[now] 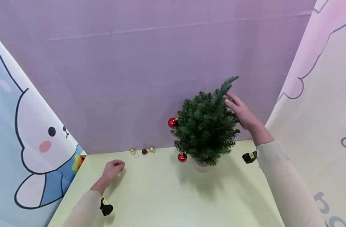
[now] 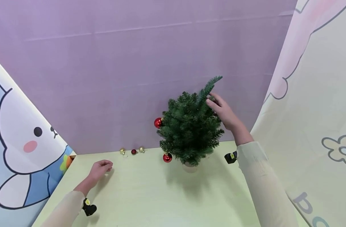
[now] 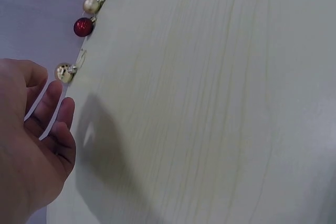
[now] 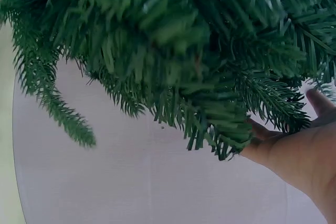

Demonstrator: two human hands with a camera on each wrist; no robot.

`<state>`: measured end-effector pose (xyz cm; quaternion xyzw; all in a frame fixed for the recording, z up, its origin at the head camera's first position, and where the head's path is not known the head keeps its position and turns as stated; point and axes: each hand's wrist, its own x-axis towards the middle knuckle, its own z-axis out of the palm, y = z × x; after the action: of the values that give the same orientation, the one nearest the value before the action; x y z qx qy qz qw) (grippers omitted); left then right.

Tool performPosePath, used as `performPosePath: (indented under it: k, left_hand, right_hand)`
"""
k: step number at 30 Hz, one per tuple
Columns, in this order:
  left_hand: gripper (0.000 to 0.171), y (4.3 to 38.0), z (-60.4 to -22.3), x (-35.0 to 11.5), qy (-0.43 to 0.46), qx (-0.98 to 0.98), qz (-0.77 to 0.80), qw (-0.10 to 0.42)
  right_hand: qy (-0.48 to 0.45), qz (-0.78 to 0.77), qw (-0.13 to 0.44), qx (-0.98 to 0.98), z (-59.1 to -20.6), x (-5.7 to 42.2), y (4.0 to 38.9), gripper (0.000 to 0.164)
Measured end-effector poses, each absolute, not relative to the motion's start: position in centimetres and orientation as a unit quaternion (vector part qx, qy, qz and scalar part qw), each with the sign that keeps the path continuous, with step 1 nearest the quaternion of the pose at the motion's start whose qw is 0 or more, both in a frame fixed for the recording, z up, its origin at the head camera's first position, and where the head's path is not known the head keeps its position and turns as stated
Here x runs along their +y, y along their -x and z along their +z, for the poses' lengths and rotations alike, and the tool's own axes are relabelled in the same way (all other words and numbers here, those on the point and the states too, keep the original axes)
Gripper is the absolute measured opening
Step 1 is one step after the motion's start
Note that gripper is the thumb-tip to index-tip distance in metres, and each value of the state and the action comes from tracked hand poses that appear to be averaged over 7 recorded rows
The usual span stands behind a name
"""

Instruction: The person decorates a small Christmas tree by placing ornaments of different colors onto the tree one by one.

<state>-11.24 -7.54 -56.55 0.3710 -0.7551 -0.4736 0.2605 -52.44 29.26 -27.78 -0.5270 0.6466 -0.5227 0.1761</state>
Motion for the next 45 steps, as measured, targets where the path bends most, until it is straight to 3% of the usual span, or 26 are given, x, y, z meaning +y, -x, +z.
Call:
performPosePath:
  k: [7, 14, 26, 40, 45]
  left_hand:
    - [0.021, 12.5, -56.9, -8.5, -0.366, -0.799, -0.411, 0.242]
    - [0.018, 12.8, -56.2, -9.0, -0.357, -0.892, -0.233, 0.15]
    - [0.027, 12.2, -53.8, -11.3, -0.324, -0.932, -0.111, 0.117]
    - [0.044, 13.8, -51.4, -12.8, -0.295, -0.946, -0.088, 0.102]
    - [0.046, 15.1, -52.4, -12.6, -0.278, -0.954, -0.063, 0.091]
  right_hand:
    - [0.511, -0.51, 0.162, 0.673, -27.9, 30.9, 51.0, 0.068]
    - [0.485, -0.475, 0.151, 0.718, -28.9, 31.8, 49.0, 0.078]
    - [0.411, -0.487, 0.155, 0.755, -28.7, 30.3, 46.0, 0.1]
    - [0.383, -0.502, 0.124, 0.765, -28.9, 30.3, 44.3, 0.096]
    - [0.38, -0.49, 0.117, 0.776, -29.4, 30.9, 44.3, 0.093]
